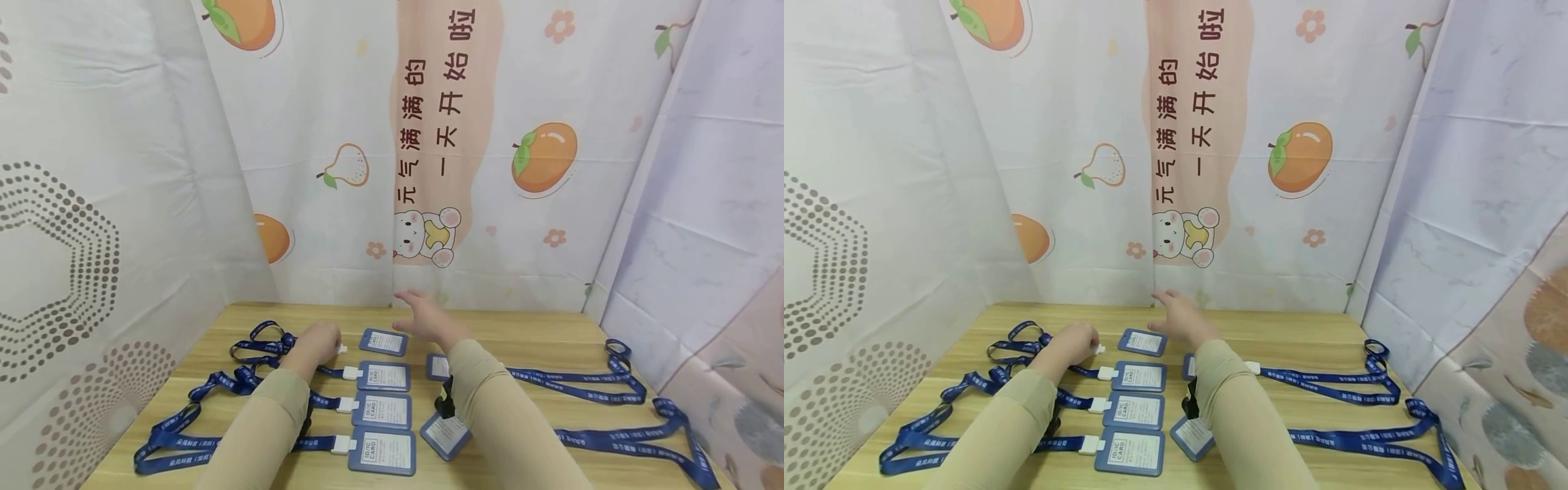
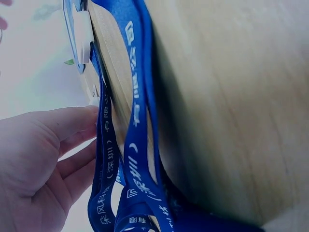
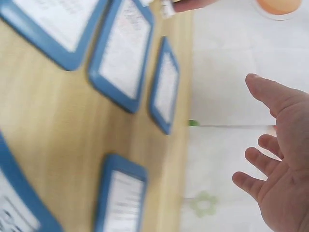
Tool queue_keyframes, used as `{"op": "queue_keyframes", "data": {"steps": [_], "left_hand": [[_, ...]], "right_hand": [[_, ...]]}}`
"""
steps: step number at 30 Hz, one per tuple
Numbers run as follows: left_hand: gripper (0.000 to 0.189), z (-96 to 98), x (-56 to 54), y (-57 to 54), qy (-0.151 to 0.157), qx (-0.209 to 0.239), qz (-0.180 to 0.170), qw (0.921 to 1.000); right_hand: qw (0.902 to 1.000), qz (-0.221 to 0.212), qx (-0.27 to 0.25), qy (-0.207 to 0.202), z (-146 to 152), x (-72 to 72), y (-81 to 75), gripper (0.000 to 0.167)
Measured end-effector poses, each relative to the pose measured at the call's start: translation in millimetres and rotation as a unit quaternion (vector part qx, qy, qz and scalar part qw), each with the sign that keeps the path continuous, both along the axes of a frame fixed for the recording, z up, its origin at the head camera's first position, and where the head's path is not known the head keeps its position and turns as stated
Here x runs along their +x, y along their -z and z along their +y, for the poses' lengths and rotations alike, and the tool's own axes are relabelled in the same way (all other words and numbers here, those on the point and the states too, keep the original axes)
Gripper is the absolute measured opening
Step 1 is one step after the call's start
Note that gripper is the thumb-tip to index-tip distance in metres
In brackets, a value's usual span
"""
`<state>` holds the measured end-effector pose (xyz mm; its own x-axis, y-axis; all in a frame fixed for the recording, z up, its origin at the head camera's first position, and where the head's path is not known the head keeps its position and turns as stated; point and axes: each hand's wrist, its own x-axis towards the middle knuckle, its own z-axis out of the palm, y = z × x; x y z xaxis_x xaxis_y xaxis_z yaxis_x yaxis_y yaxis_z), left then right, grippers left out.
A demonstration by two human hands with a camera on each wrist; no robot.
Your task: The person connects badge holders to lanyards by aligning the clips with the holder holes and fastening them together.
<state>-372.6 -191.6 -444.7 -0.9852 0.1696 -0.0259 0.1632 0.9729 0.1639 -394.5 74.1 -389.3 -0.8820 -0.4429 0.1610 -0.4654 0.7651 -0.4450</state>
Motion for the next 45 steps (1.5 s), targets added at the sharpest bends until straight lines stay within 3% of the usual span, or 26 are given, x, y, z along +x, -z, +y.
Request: {"op": "queue_keyframes", "data": {"steps": [7, 14, 21, 38, 45], "left_hand": [[0.006, 1.6, 2.7, -3.2, 0.001, -0.001, 0.006, 1.0], [0.008, 2.0, 3.4, -5.3, -0.001, 0.001, -0.005, 1.0], [0.007, 1.8, 3.5, -4.7, -0.005, 0.004, -0.007, 1.0], [0.012, 0.6, 1.6, -3.1, -0.013, 0.012, -0.012, 0.9998], [0.009, -0.7, 2.0, -3.6, -0.013, 0.015, -0.014, 0.9997]], "right_hand": [[0.9988, -0.033, 0.032, 0.02, -6.7, 3.8, 33.8, 0.069], [0.996, -0.038, 0.081, -0.007, -13.5, 9.7, 52.6, 0.051], [0.9936, -0.063, 0.092, -0.018, -14.2, 10.0, 60.6, 0.042], [0.993, -0.029, 0.106, -0.043, -6.5, -0.9, 66.4, 0.023], [0.9919, -0.048, 0.112, -0.036, -4.3, -1.8, 66.8, 0.023]]}}
